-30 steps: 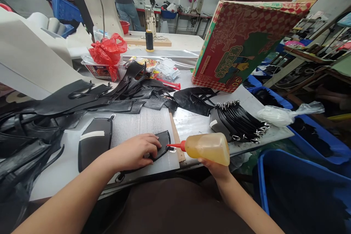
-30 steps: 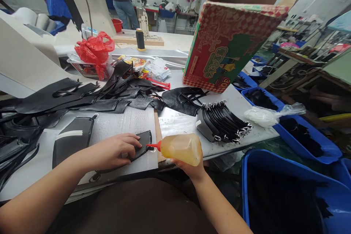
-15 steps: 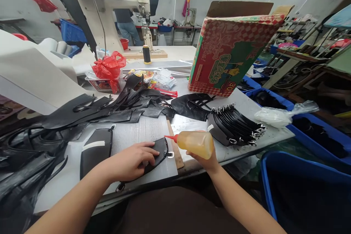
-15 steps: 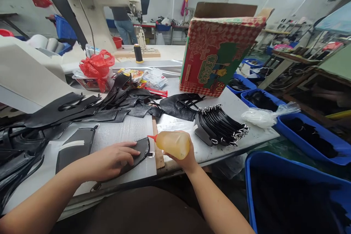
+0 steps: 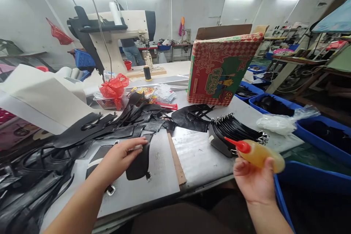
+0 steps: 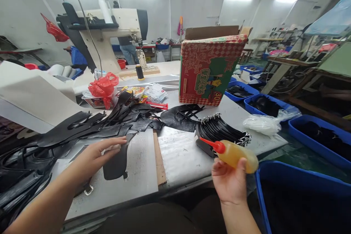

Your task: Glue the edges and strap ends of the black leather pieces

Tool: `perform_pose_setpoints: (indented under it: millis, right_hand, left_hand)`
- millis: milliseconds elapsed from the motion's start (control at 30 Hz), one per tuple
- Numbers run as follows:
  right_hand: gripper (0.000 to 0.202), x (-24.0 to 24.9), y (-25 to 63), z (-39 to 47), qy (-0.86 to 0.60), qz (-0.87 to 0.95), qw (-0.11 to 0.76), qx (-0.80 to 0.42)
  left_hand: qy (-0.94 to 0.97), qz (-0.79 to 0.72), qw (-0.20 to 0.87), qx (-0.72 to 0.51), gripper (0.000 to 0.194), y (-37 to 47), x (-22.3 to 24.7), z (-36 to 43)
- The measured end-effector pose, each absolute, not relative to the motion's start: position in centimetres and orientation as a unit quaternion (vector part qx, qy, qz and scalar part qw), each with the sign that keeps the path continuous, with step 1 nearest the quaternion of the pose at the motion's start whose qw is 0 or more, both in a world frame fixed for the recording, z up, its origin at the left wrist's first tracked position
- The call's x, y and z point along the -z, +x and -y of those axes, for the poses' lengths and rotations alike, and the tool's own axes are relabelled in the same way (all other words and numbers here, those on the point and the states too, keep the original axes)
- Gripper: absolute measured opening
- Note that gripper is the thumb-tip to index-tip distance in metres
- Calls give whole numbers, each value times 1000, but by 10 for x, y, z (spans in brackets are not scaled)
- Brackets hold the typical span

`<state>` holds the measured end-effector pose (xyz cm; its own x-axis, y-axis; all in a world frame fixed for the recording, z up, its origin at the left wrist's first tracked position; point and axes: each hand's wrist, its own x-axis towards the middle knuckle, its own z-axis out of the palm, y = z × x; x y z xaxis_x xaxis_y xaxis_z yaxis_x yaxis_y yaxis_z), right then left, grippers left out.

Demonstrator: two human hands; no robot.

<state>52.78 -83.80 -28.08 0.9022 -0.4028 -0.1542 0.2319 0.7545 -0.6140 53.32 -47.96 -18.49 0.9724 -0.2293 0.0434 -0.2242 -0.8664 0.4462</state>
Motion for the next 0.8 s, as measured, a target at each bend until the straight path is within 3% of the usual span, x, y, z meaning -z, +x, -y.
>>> perform_pose_setpoints:
  millis: [133, 267, 333, 467, 633, 733, 800]
  right_hand:
    - [75, 273, 512, 857, -282, -191, 919, 199]
    - [68, 272, 504, 867, -281, -180, 914, 230]
    - [63, 273, 503, 871, -290, -167, 910, 243]
    - [60, 276, 505, 876, -306, -176, 896, 270]
    - [53, 273, 506, 879, -306, -160, 891, 294]
    - [55, 270, 503, 882, -293, -167, 892, 300]
    - [55, 270, 501, 885, -281, -174, 893, 305]
  left_hand:
    - [992, -1, 127, -20, 38, 531, 194, 466]
    - [999, 30, 38, 13, 36, 530, 206, 455]
    - [998, 50, 20, -32, 36, 537, 207, 462]
    - [980, 168, 36, -99, 30, 567, 203, 530]
    - [908, 418, 39, -6, 30, 603, 215, 660]
    - [928, 372, 19, 2, 43, 622, 229, 705]
    - [937, 349, 9, 11, 37, 631, 234, 716]
